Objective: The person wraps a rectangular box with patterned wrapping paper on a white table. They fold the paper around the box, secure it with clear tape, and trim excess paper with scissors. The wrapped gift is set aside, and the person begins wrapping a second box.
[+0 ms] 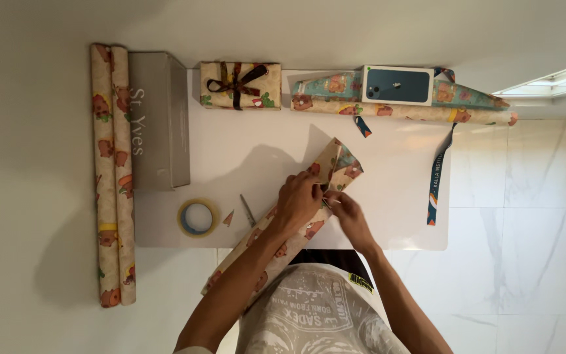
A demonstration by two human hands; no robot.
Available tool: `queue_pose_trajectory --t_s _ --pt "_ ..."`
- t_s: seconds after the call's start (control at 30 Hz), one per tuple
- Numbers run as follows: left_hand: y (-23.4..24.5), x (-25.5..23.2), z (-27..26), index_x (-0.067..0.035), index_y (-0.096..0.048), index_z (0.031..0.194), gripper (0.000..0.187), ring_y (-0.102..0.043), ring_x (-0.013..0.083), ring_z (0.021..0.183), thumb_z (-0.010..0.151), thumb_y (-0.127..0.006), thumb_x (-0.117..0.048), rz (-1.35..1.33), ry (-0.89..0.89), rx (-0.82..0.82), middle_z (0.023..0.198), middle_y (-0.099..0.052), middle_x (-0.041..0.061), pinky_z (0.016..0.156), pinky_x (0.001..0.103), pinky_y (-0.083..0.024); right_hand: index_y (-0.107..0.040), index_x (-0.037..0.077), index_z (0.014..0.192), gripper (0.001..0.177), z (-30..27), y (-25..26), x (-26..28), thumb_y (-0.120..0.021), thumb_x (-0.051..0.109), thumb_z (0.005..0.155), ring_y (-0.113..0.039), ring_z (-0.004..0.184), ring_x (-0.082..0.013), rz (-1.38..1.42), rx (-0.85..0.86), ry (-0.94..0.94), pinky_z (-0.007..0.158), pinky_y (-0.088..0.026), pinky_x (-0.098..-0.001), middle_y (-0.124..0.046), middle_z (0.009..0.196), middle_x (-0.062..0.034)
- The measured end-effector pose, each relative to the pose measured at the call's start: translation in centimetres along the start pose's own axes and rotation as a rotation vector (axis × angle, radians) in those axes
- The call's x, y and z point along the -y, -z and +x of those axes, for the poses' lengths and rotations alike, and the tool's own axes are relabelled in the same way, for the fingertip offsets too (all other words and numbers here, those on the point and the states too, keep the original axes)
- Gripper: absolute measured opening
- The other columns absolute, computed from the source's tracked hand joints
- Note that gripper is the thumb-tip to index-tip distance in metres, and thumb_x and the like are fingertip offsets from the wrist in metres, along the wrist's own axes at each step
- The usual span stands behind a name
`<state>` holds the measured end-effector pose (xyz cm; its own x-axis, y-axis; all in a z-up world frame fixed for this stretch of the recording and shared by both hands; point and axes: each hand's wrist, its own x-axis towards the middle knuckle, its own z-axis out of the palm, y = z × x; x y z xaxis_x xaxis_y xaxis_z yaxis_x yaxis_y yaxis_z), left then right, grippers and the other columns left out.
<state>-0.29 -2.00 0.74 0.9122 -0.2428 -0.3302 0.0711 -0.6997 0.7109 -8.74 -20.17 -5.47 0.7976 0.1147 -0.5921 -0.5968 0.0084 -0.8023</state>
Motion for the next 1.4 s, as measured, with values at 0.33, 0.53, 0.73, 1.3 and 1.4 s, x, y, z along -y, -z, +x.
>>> queue_pose_trajectory --t_s 0.33,0.53,0.73,1.3,1.4 --pt "1.8 2.3 1.2 0.006 -0.068 0.080 0.029 -0.069 0.0339 0.071 0.094 -0.065 -0.019 -0.196 -0.041 0.233 0.083 -0.069 0.022 0.070 0.046 -0.056 -0.051 0.003 0.138 0.069 -0.9 -4.2 4.2 -0.085 0.026 0.082 -0.057 0.134 -0.0307 -0.230 -0.068 0.102 0.111 -0.049 -0.0435 -0.061 0.138 -0.0149" --pt "1.9 2.9 1.2 0.007 -0.067 0.078 0.026 -0.069 0.0336 0.069 0.089 -0.066 -0.017 -0.253 -0.083 0.225 0.080 -0.069 0.021 0.065 0.045 -0.055 -0.063 0.001 0.125 0.043 -0.9 -4.7 3.3 -0.079 0.021 0.090 -0.067 0.122 -0.0249 -0.260 -0.132 0.195 0.109 -0.051 -0.0380 -0.069 0.125 -0.0136" --pt "1.9 2.9 1.4 0.006 -0.068 0.077 0.023 -0.069 0.0354 0.071 0.087 -0.065 -0.014 -0.226 -0.115 0.219 0.078 -0.069 0.022 0.068 0.045 -0.056 -0.065 -0.001 0.121 0.035 -0.9 -5.1 2.3 -0.076 0.015 0.092 -0.067 0.116 -0.0223 -0.163 -0.145 0.233 0.106 -0.052 -0.0371 -0.068 0.121 -0.0123" --pt "0.2 4.7 1.4 0.002 -0.069 0.074 0.019 -0.065 0.0343 0.076 0.082 -0.067 -0.015 -0.197 -0.172 0.234 0.081 -0.069 0.019 0.073 0.045 -0.054 -0.055 -0.001 0.122 0.037 -1.1 -5.9 0.8 -0.075 0.006 0.092 -0.063 0.117 -0.0224 0.030 -0.199 0.275 0.112 -0.049 -0.0371 -0.065 0.118 -0.0113" --pt "0.7 3.9 1.2 0.003 -0.071 0.075 0.018 -0.066 0.0337 0.074 0.077 -0.073 -0.014 -0.236 -0.247 0.147 0.081 -0.071 0.020 0.072 0.044 -0.054 -0.048 -0.001 0.132 0.052 -1.1 -6.6 0.6 -0.075 0.002 0.087 -0.058 0.124 -0.0219 0.167 -0.259 0.324 0.110 -0.047 -0.0371 -0.061 0.125 -0.0123"
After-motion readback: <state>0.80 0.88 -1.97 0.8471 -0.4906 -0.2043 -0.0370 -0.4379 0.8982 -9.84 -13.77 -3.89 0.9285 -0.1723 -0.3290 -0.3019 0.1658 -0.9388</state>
